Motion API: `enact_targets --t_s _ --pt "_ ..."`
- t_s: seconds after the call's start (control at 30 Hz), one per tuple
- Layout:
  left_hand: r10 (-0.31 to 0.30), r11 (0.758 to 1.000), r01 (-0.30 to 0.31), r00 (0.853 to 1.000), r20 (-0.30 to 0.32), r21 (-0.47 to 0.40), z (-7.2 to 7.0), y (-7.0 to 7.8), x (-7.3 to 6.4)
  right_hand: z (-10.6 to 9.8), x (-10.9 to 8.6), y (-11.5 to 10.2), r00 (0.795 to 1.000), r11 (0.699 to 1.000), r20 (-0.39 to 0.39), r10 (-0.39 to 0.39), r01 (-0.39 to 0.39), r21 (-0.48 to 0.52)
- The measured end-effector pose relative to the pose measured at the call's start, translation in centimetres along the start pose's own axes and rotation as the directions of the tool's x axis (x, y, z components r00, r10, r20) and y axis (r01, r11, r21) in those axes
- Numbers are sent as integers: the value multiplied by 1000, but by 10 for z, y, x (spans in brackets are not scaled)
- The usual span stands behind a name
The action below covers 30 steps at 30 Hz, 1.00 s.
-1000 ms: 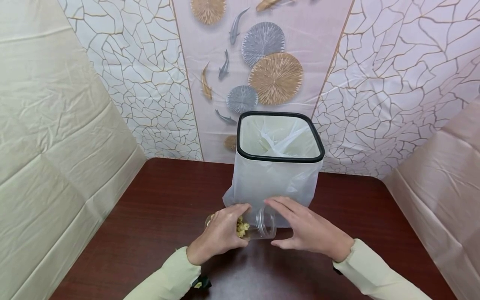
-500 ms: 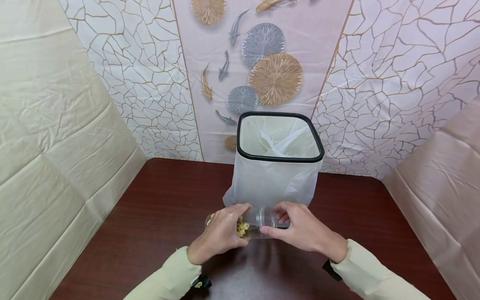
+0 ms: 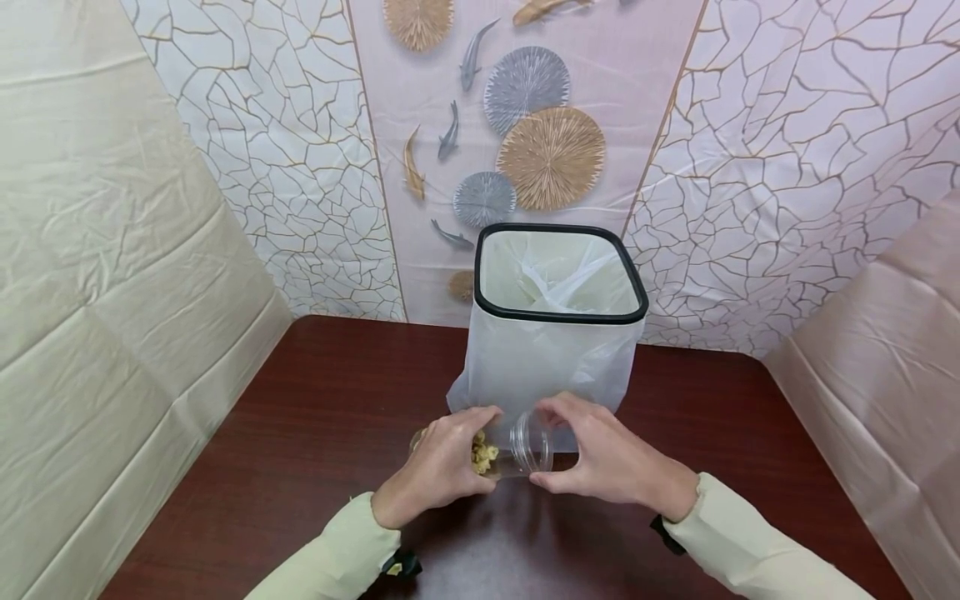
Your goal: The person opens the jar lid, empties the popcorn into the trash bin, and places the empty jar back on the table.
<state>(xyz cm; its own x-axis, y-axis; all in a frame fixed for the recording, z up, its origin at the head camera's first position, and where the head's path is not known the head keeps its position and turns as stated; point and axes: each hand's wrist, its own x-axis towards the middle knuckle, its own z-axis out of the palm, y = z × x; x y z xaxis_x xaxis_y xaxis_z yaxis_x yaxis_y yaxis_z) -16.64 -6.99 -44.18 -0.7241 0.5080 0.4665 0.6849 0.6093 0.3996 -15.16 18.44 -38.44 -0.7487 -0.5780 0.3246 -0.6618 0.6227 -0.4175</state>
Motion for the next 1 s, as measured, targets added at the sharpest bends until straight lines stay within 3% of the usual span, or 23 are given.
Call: enact_targets --t_s 0.13,0.23,0.57,0.8,1.0 --pt "-26 1000 26 1000 1 -2 -2 -1 -2 -6 0 0 996 995 -11 -93 93 -39" --pt "-44 999 44 999 1 1 -4 -2 -3 -12 0 0 993 991 -17 -118 117 -62" --pt "-71 997 70 997 -29 -18 -17 -13 -10 -31 -15 15 995 975 -49 -85 73 -210" --pt "-147 989 147 988 -48 -2 -27 -27 -20 -38 -33 34 998 957 -49 -33 18 -288" --pt "-201 979 202 977 -72 -5 -34 -41 -30 -31 -50 50 999 949 -27 -24 14 -316"
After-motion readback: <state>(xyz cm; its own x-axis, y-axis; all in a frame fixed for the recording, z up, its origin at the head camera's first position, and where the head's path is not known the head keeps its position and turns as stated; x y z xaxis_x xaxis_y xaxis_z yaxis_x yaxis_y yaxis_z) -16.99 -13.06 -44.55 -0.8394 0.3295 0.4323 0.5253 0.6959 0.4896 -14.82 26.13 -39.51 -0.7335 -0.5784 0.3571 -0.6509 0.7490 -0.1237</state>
